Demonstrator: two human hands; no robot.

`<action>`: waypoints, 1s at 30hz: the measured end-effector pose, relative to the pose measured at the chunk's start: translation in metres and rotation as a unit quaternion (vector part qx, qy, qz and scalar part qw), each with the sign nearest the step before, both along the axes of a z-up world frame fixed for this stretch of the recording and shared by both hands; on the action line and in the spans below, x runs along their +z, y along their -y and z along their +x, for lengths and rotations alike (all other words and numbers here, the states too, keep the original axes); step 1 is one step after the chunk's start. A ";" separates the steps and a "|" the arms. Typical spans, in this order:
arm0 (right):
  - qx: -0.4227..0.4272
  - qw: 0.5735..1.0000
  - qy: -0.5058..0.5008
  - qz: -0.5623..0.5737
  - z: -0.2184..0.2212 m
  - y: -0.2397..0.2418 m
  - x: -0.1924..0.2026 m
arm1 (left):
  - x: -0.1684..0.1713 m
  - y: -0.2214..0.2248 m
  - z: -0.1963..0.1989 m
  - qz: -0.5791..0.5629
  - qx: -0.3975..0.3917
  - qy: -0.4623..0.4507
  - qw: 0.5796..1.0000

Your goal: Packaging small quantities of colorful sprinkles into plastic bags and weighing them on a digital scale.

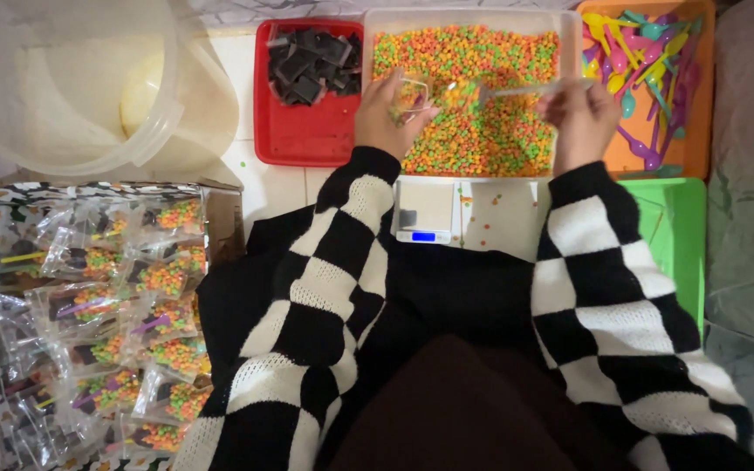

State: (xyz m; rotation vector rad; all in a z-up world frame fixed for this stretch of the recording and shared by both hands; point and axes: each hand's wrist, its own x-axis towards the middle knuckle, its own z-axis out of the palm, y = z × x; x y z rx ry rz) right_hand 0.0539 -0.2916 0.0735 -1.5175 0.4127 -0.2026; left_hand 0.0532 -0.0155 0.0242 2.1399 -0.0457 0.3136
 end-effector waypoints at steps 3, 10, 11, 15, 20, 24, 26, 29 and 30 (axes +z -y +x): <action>0.027 0.996 0.080 -0.036 0.000 -0.016 0.056 | 0.003 0.001 -0.002 -0.001 -0.006 -0.016 1.000; 0.115 0.933 0.268 -0.212 -0.013 -0.062 0.100 | 0.000 0.009 -0.001 0.006 -0.013 -0.010 1.000; 0.139 0.904 0.298 -0.273 -0.019 -0.071 0.110 | 0.002 0.010 -0.002 0.010 -0.018 -0.011 1.000; 0.123 0.868 0.350 -0.331 -0.038 -0.082 0.126 | 0.010 0.011 -0.002 0.030 -0.019 -0.021 0.999; 0.043 0.935 0.240 -0.257 -0.029 -0.041 0.038 | 0.024 0.011 -0.006 -0.047 -0.021 -0.027 0.998; 0.031 0.966 0.035 -0.252 -0.033 -0.012 -0.041 | 0.022 0.013 -0.013 -0.153 0.013 0.007 0.988; 0.030 0.937 0.082 -0.337 -0.035 0.005 -0.083 | 0.037 0.010 -0.024 -0.143 -0.001 0.026 0.989; 0.067 0.896 0.170 -0.405 -0.057 -0.020 -0.028 | 0.027 0.008 -0.037 -0.132 -0.002 0.018 0.991; 0.106 0.891 0.208 -0.391 -0.070 -0.036 0.008 | 0.017 0.009 -0.042 -0.132 0.007 -0.013 0.991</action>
